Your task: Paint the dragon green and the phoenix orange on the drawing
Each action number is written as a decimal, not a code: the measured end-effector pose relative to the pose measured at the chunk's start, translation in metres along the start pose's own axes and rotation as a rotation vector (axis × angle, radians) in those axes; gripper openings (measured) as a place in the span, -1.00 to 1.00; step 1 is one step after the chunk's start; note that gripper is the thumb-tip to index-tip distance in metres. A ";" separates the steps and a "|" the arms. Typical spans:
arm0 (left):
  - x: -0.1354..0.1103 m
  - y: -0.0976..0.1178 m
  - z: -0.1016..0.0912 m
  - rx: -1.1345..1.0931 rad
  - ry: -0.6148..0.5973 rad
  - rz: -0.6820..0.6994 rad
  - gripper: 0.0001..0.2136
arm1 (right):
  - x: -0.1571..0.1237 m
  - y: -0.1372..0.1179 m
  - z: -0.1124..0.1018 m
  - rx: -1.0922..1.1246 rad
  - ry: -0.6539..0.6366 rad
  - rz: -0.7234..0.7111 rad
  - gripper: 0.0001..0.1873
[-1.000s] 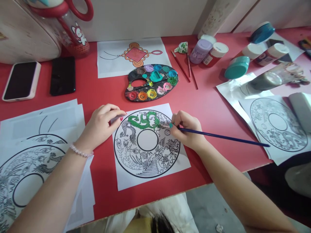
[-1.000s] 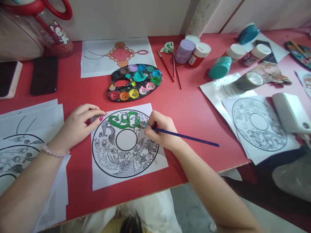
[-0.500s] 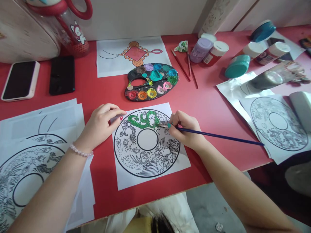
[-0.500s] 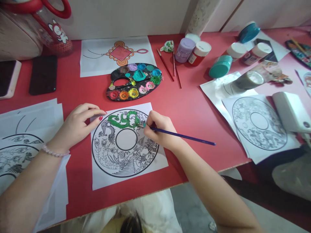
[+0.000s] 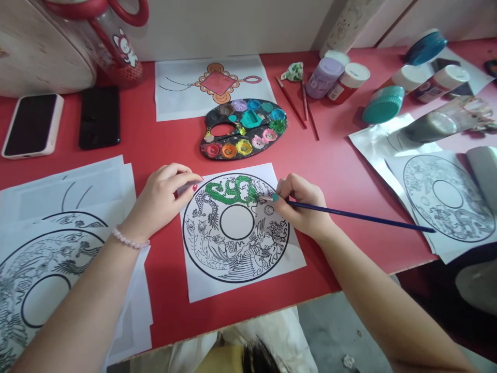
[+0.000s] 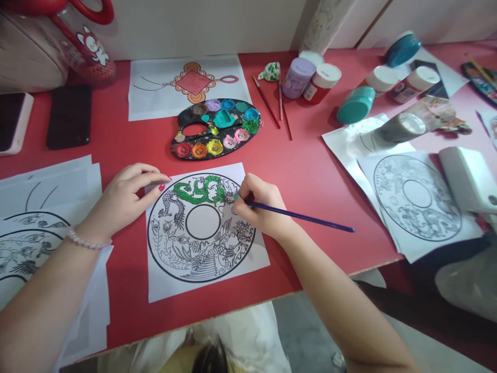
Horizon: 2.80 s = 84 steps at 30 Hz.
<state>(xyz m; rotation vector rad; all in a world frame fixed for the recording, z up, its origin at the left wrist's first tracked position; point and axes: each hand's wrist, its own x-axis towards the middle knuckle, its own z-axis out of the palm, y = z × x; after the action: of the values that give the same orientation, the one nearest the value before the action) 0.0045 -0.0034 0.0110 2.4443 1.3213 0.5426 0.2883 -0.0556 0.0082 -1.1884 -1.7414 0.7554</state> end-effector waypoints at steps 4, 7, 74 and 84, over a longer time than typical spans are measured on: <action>0.000 0.000 0.001 -0.002 -0.003 -0.011 -0.80 | 0.000 0.001 -0.001 -0.007 0.020 -0.008 -0.73; 0.000 0.000 0.000 -0.004 -0.006 -0.017 -0.80 | 0.000 0.001 -0.001 0.001 -0.013 0.012 -0.74; -0.001 -0.001 0.002 -0.008 0.010 0.003 -0.81 | -0.002 0.003 -0.001 -0.004 0.039 0.031 -0.74; 0.000 0.000 0.000 -0.005 0.007 0.000 -0.80 | -0.003 0.004 -0.002 -0.020 0.024 0.033 -0.72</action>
<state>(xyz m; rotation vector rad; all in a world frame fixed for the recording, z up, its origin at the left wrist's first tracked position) 0.0046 -0.0036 0.0109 2.4407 1.3208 0.5550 0.2921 -0.0572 0.0045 -1.2382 -1.7173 0.7419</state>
